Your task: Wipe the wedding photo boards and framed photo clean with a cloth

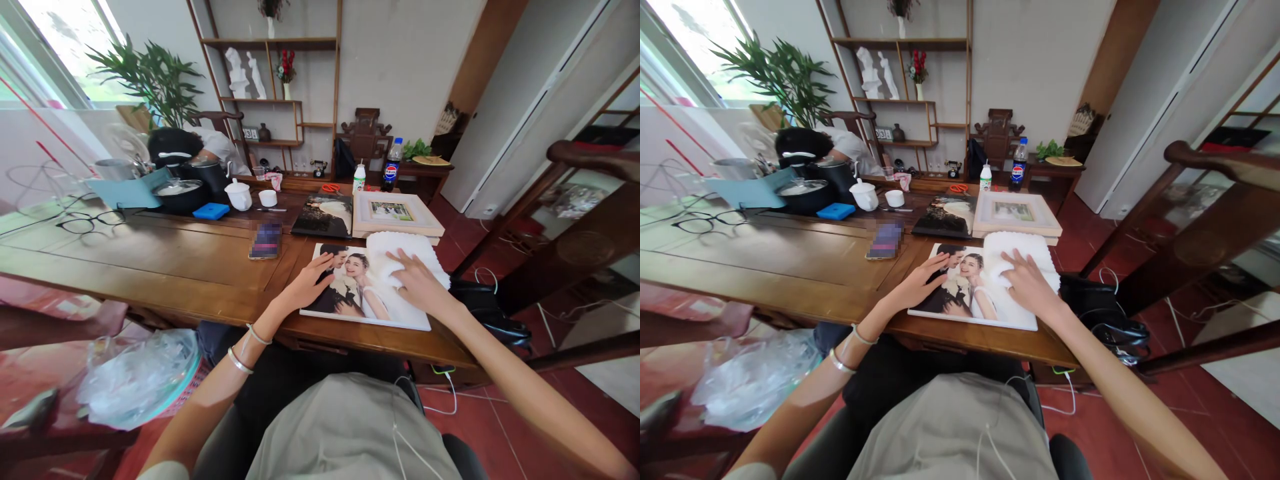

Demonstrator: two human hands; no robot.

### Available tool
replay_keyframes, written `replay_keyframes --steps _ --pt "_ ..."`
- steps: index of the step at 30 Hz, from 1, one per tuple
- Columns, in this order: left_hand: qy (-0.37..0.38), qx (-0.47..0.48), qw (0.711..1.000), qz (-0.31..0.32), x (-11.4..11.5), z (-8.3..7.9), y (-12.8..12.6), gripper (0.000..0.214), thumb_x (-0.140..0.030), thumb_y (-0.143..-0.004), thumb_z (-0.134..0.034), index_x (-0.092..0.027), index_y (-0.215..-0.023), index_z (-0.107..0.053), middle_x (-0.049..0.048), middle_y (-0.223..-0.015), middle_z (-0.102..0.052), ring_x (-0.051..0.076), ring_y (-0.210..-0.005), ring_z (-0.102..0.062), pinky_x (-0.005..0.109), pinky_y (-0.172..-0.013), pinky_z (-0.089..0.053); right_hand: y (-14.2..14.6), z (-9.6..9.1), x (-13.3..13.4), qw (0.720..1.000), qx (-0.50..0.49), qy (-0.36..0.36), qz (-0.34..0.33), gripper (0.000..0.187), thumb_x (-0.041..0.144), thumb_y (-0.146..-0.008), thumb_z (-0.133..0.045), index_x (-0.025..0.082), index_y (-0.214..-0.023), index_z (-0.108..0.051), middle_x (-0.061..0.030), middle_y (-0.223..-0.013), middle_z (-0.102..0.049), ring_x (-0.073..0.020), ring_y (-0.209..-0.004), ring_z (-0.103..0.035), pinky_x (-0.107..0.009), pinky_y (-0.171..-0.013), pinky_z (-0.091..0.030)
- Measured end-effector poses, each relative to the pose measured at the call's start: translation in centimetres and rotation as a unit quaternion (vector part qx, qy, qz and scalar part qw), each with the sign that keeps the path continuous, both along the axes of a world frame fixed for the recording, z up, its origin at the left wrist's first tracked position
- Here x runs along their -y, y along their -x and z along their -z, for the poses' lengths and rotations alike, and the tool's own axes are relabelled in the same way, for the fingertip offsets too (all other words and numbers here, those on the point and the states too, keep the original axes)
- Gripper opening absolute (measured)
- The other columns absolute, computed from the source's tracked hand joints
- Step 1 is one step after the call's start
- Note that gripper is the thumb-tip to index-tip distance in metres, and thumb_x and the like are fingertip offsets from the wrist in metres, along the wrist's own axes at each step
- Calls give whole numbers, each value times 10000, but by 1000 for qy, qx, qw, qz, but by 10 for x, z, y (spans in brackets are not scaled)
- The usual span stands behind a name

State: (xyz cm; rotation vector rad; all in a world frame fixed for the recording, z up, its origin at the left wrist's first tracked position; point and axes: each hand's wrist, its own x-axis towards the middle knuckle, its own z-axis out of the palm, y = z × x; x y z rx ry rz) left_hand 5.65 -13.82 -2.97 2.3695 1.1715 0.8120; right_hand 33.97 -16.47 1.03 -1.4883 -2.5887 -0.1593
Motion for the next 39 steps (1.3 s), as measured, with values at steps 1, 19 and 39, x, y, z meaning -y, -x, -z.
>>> replay_keyframes --steps 1,19,39 --pt "-1 -1 1000 0 0 0 0 456 -343 -920 -418 -154 -1331 -471 104 -1455 -395 212 -1378 -302 379 -1142 -244 5 0 12 1000 -4 1 -11 352 -8 -654 -497 131 -897 -711 -154 -1441 -391 -374 -1362 -242 -597 -1052 -262" --pt "5 -1 1000 -2 0 0 0 462 -358 -918 -420 -153 -1328 -475 99 -1456 -394 212 -1371 -317 379 -1142 -247 -9 7 -8 996 -78 -46 4 229 211 -829 -518 102 -913 -701 -187 -1370 -474 -338 -1331 -333 -535 -1038 -333" --pt "1 2 1000 3 -1 -1 0 460 -367 -915 -417 -170 -1327 -475 94 -1449 -406 209 -1375 -309 381 -1141 -248 17 -6 -6 1000 -23 5 5 281 234 -855 -497 129 -1050 -669 -209 -1380 -450 -341 -1332 -314 -633 -1022 -235"
